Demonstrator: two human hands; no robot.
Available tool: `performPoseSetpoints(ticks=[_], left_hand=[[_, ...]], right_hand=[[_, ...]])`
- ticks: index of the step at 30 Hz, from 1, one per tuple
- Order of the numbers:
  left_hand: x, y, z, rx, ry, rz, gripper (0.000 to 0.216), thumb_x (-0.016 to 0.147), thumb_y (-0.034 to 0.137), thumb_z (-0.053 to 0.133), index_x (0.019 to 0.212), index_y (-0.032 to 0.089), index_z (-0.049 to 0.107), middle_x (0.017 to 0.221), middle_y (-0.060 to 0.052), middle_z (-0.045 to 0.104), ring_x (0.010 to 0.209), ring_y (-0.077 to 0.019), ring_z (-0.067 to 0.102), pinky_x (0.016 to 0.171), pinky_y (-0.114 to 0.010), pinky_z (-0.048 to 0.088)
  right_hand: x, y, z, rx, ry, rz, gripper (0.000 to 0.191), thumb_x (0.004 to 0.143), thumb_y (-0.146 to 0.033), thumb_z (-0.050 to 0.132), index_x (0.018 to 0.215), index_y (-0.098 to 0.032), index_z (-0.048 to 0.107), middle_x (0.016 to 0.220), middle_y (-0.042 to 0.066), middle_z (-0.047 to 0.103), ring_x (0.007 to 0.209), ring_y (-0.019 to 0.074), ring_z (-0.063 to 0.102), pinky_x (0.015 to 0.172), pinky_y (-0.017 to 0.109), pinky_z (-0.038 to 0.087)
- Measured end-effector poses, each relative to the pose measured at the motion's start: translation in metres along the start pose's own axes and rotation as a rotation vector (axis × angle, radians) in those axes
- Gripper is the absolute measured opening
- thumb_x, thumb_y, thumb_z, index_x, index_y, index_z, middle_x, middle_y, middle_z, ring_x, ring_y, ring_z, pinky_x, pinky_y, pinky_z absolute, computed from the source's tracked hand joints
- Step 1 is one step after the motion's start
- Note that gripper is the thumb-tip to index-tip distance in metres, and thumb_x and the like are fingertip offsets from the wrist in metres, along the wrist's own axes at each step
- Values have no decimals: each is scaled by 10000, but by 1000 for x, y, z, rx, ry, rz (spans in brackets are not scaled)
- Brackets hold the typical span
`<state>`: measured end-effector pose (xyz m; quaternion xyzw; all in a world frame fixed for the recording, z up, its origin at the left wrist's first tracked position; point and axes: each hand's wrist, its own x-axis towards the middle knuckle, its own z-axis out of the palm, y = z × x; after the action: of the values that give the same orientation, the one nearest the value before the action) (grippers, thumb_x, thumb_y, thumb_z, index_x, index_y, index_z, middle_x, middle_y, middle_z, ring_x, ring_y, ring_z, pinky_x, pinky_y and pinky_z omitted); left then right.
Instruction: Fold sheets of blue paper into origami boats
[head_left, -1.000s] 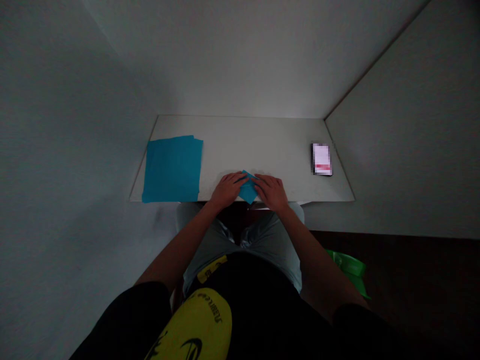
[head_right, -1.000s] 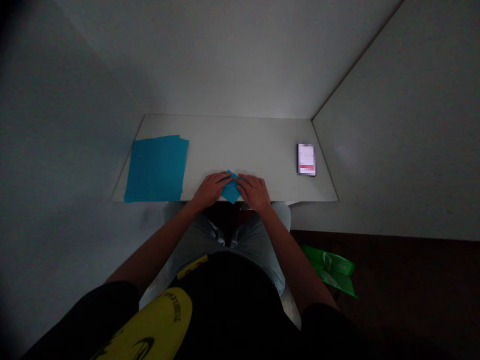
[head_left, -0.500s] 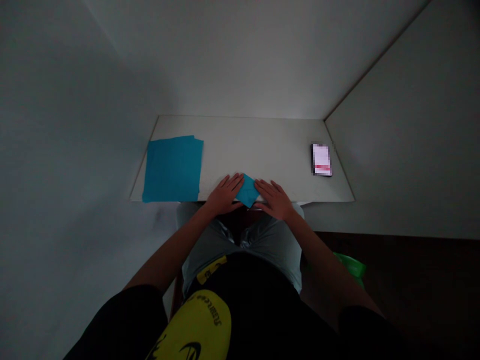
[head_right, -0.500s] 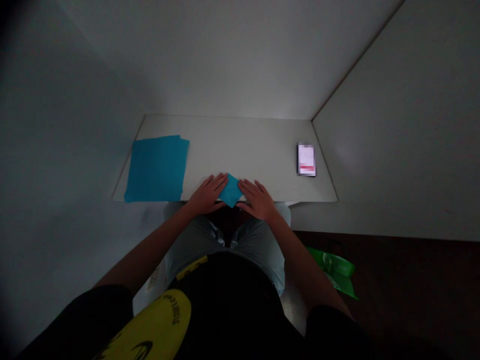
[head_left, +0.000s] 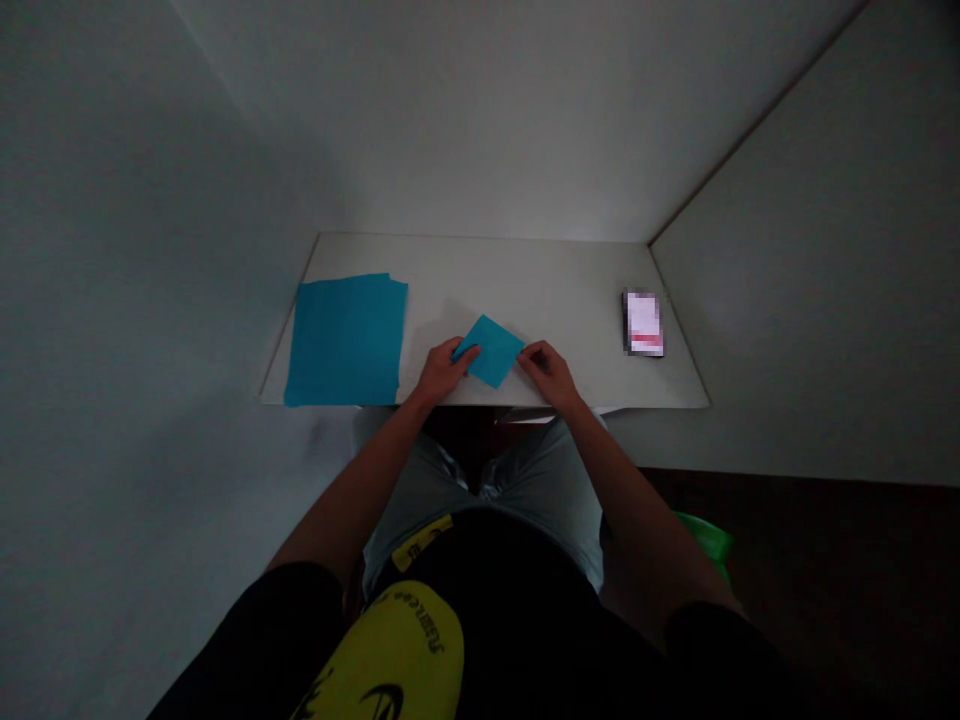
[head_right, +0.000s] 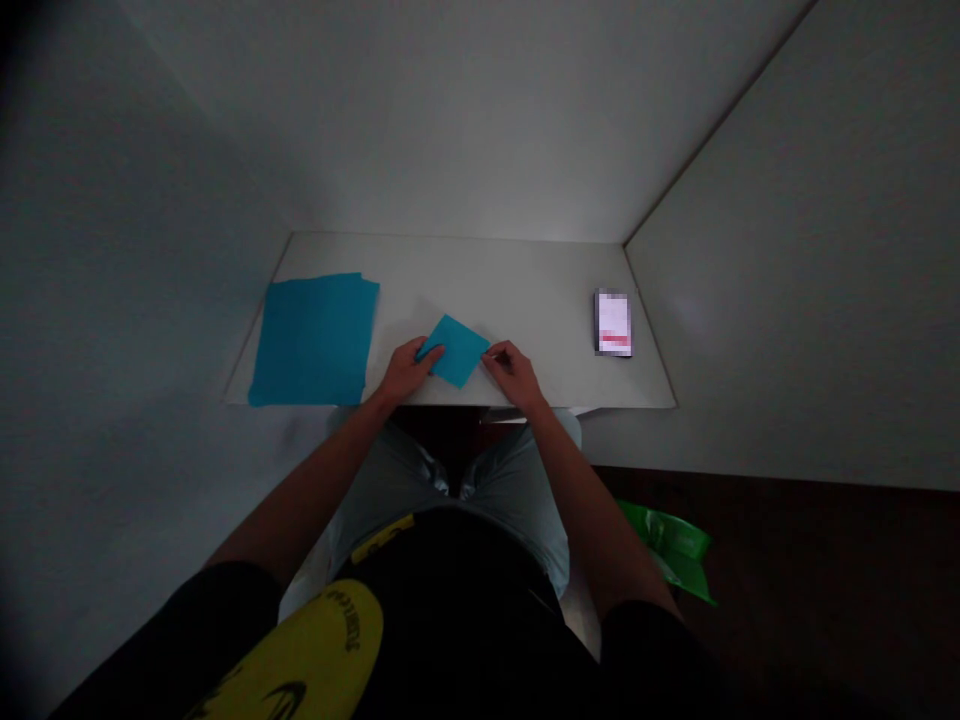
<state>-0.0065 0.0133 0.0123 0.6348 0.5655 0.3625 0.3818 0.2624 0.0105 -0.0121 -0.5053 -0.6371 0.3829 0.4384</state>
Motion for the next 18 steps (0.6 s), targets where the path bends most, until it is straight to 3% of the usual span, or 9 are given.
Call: performPoseSetpoints(ticks=[2,5,8,10,14,18], left_hand=[[0,2,1,-24,-9,-23,379,1053,577,695,977,210,748,749,9,712,666,-189,666,702,-308,537],[1,1,1,49,-27,21,355,1043,560,736,983,211,767,812,-11,756,759,-215,703,756,-325,534],[4,-3,2,161,-76,84,341,1062,527,736,939,212,783,896,-32,792,852,-238,723,824,-355,534],[6,-3,3,249,-95,150,277,1066,450,746,951,207,814,970,-58,812,924,-257,728,904,-393,547],[4,0,5,468,-14,268,175,1022,310,792,1133,212,884,1239,-132,821,1223,-347,679,1103,-528,508],[-12,5,3,594,-136,373,362,1048,186,669,1343,269,861,1375,-113,820,1331,-349,657,1111,-556,500]], right_hand=[[5,3,3,29,-23,10,540,941,-776,777,1158,-288,700,1005,27,814,890,224,735,877,402,611],[5,8,5,10,-44,21,620,962,-711,791,1400,-301,637,1076,39,817,830,216,716,808,398,614],[4,11,5,-98,22,-43,709,970,-588,816,1564,-284,576,1324,111,774,909,238,706,813,421,624],[4,12,5,-209,29,-132,609,981,-484,806,1525,-264,644,1404,142,735,1057,282,712,938,477,629],[3,11,5,-370,-47,-237,193,1020,-291,714,1186,-265,808,1272,125,768,1228,336,686,1136,561,545],[3,10,3,-400,-84,-240,219,993,-144,636,1064,-254,812,1142,104,795,1161,318,701,1114,549,523]])
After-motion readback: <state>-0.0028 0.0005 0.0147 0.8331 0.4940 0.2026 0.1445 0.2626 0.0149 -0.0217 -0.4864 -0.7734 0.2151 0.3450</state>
